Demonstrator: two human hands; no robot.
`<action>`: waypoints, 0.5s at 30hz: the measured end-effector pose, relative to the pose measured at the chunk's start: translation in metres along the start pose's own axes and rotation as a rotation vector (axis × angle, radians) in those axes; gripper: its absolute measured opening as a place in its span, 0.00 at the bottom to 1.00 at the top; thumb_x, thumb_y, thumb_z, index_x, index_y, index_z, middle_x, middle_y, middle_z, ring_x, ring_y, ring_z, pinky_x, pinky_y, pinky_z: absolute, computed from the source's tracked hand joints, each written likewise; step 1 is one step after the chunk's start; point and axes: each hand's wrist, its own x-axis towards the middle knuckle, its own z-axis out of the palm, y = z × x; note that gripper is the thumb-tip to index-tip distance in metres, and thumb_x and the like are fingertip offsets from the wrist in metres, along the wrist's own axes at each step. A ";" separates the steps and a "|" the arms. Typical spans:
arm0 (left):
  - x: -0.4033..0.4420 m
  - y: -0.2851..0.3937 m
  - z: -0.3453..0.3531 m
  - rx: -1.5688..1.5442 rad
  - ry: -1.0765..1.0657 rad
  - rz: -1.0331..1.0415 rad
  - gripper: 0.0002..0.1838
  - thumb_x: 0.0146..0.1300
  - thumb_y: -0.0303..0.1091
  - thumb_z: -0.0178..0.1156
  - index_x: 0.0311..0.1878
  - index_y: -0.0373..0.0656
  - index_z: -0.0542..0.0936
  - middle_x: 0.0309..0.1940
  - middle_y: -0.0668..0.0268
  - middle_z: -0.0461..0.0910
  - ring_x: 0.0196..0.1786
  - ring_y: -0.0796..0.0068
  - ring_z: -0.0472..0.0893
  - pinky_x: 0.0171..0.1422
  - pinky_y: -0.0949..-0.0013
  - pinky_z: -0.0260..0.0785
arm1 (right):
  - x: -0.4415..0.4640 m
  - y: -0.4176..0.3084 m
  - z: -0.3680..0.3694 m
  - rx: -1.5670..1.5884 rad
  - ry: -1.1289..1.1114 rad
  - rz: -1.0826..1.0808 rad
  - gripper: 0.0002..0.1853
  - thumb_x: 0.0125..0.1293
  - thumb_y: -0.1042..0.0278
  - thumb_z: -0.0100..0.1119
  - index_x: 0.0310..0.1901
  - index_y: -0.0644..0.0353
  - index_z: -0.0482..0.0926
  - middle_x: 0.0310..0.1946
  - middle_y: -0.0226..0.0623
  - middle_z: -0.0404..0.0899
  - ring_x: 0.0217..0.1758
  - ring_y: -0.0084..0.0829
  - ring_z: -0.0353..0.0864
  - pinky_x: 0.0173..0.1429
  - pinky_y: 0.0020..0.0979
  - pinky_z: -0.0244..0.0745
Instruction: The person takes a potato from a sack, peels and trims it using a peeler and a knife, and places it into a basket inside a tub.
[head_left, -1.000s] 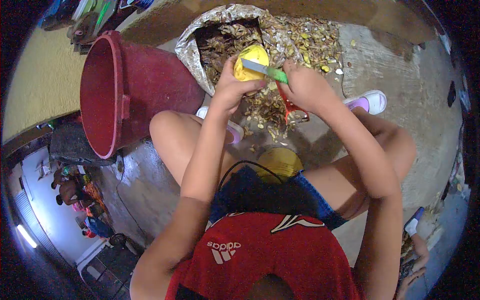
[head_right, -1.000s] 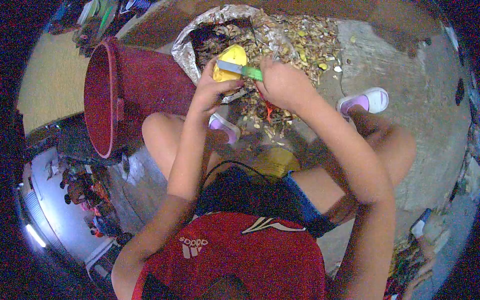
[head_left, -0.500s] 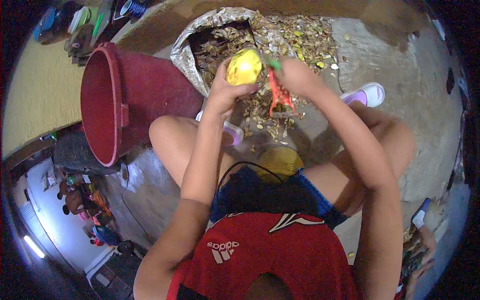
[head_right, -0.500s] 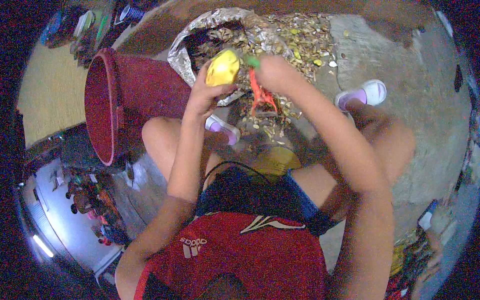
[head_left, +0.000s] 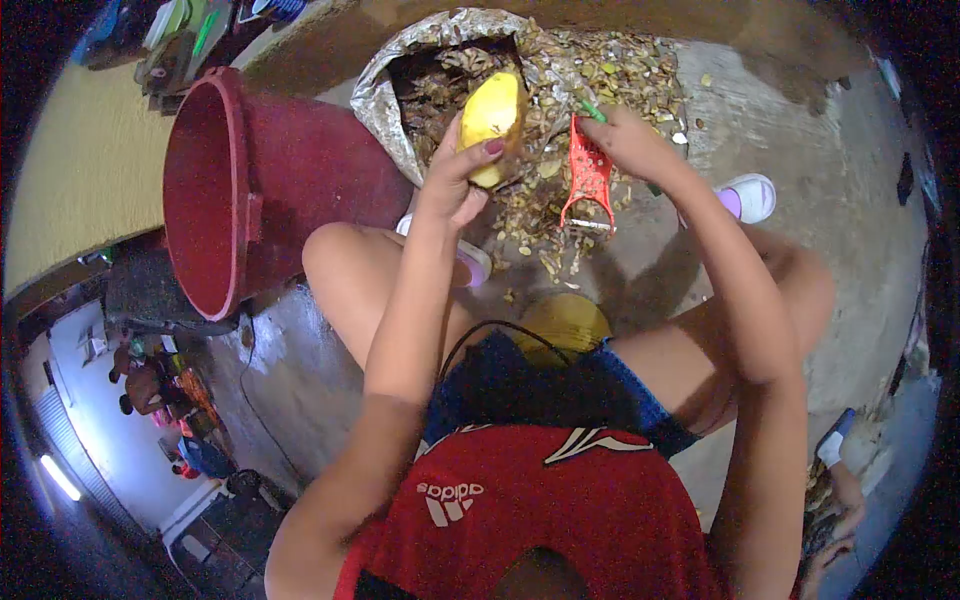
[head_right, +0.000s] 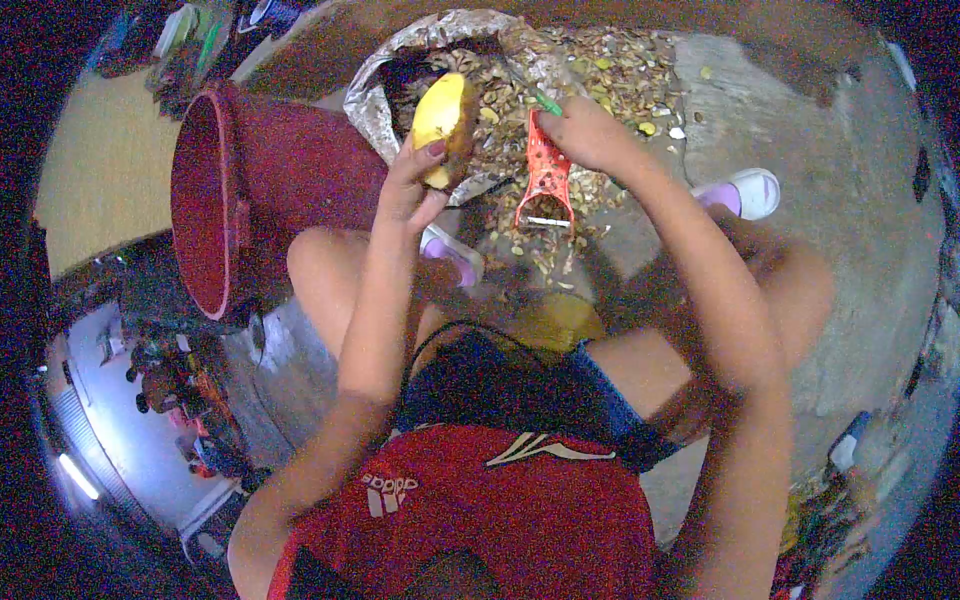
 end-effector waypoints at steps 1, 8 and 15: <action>0.000 0.000 0.000 -0.037 -0.013 -0.023 0.32 0.47 0.24 0.63 0.58 0.39 0.63 0.49 0.63 0.72 0.50 0.69 0.75 0.54 0.67 0.69 | -0.002 -0.002 0.000 -0.006 0.022 -0.056 0.20 0.61 0.54 0.47 0.30 0.69 0.71 0.25 0.52 0.73 0.32 0.47 0.74 0.38 0.42 0.66; 0.004 -0.008 0.002 0.075 -0.044 -0.092 0.30 0.47 0.25 0.64 0.55 0.38 0.65 0.47 0.63 0.73 0.48 0.71 0.75 0.54 0.67 0.69 | -0.016 -0.013 0.007 -0.134 0.072 -0.199 0.13 0.59 0.63 0.48 0.34 0.67 0.66 0.28 0.56 0.73 0.36 0.54 0.73 0.41 0.45 0.67; -0.003 -0.008 0.021 0.544 0.033 -0.012 0.35 0.37 0.24 0.71 0.51 0.37 0.66 0.42 0.66 0.73 0.43 0.75 0.75 0.49 0.70 0.70 | -0.022 -0.017 0.016 -0.316 0.133 -0.270 0.12 0.56 0.67 0.50 0.36 0.67 0.65 0.29 0.55 0.74 0.34 0.54 0.74 0.42 0.47 0.69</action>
